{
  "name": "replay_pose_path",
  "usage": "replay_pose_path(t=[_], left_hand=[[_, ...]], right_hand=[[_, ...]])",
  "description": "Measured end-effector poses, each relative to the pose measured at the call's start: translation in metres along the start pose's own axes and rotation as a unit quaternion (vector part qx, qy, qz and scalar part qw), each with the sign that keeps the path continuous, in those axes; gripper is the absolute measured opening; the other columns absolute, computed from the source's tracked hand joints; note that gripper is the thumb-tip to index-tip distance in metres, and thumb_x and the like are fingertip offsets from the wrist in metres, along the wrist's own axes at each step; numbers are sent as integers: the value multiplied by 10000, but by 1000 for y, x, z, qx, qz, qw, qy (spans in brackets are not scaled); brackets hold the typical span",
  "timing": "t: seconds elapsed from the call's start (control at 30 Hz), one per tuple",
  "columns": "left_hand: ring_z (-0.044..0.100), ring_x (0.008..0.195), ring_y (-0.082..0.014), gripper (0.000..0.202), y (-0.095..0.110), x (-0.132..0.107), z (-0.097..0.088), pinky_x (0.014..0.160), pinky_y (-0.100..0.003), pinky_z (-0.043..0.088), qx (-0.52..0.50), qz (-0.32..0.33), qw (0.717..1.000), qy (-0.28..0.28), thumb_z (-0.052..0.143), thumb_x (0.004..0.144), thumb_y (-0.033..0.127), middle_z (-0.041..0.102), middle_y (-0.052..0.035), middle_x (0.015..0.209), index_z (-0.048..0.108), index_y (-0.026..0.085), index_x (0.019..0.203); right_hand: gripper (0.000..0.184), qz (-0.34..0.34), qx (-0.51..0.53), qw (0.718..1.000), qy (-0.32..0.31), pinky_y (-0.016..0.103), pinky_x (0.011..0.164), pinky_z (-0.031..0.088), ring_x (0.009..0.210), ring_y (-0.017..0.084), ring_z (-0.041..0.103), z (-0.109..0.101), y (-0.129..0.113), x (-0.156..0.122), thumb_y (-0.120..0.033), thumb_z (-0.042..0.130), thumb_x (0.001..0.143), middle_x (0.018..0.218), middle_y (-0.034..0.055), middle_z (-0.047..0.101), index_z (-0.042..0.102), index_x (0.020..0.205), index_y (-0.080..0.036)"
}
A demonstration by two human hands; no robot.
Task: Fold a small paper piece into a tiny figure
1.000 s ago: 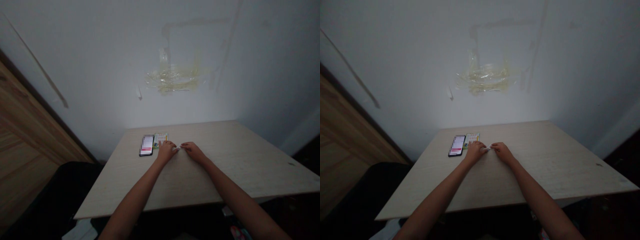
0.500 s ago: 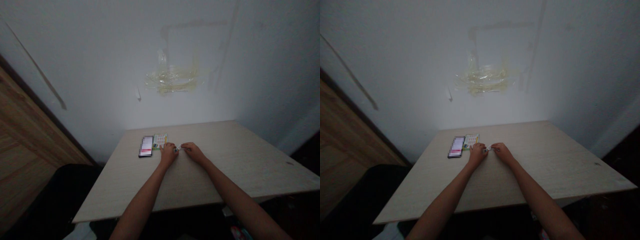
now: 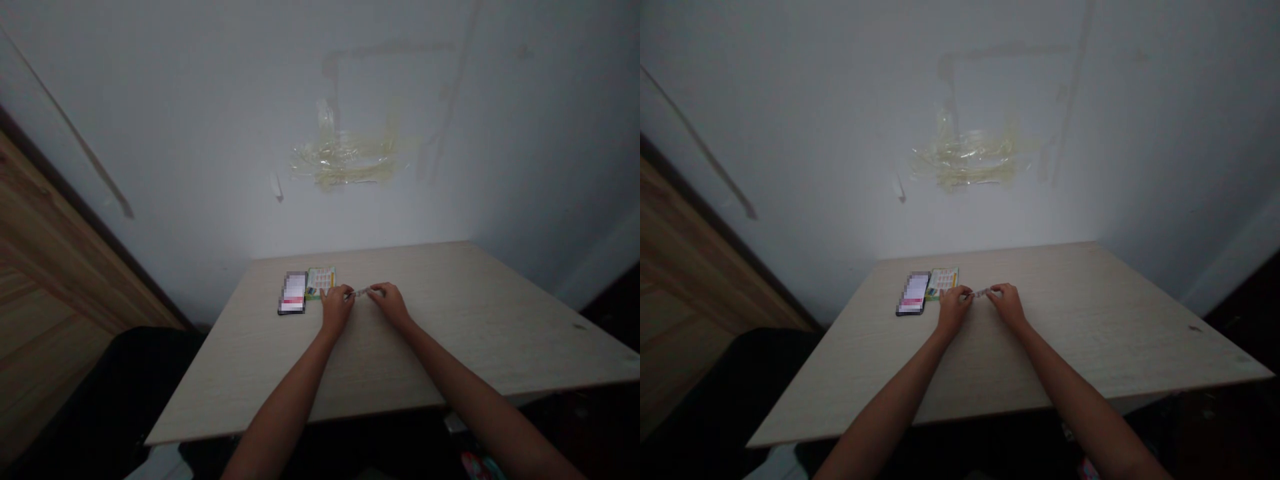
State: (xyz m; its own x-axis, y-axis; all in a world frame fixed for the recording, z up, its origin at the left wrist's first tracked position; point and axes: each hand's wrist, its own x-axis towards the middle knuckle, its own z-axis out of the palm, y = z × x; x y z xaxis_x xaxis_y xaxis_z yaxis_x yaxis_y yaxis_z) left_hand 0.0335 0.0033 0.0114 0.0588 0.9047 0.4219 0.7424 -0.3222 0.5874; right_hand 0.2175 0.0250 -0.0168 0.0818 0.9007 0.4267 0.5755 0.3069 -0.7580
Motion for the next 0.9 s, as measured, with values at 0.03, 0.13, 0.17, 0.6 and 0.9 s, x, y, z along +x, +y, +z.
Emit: replay_pose_path(t=[0.03,0.13,0.17,0.6,0.9], left_hand=[[621,1050,-213,72,1,0,0,1157,-561,140,-5,-3,1000,7,583,900,266,734,-10,1001,651,244,909],[623,1040,-211,88,3,-1,0,1154,-560,144,-15,-13,1000,20,572,908,292,731,-7,985,641,242,887],[624,1034,-209,96,4,-2,0,1154,-563,143,-16,-14,1000,21,570,909,298,730,-4,973,639,240,875],[585,1132,-229,41,1,-5,5,1135,-665,-6,-22,-2,999,-41,619,873,279,716,-1,1072,652,254,875],[599,1106,-241,53,2,-6,5,1109,-704,14,-28,-10,999,-26,648,850,304,723,-6,1035,654,251,847]], right_hand=[[314,8,4,1000,13,430,919,458,976,277,611,2,0,-1,-441,641,789,977,121,704,708,929,-168],[368,17,8,999,41,430,891,464,945,279,612,5,-2,-2,-495,652,773,958,125,701,698,932,-166],[356,14,8,999,36,432,895,461,940,276,613,5,-3,-2,-500,643,782,947,119,703,701,911,-174],[308,21,94,995,-21,415,908,474,924,253,656,6,-10,-2,-479,652,763,926,92,735,718,851,-190],[344,54,172,982,-56,355,778,504,778,220,666,6,-10,1,-525,686,698,772,58,719,661,753,-186]])
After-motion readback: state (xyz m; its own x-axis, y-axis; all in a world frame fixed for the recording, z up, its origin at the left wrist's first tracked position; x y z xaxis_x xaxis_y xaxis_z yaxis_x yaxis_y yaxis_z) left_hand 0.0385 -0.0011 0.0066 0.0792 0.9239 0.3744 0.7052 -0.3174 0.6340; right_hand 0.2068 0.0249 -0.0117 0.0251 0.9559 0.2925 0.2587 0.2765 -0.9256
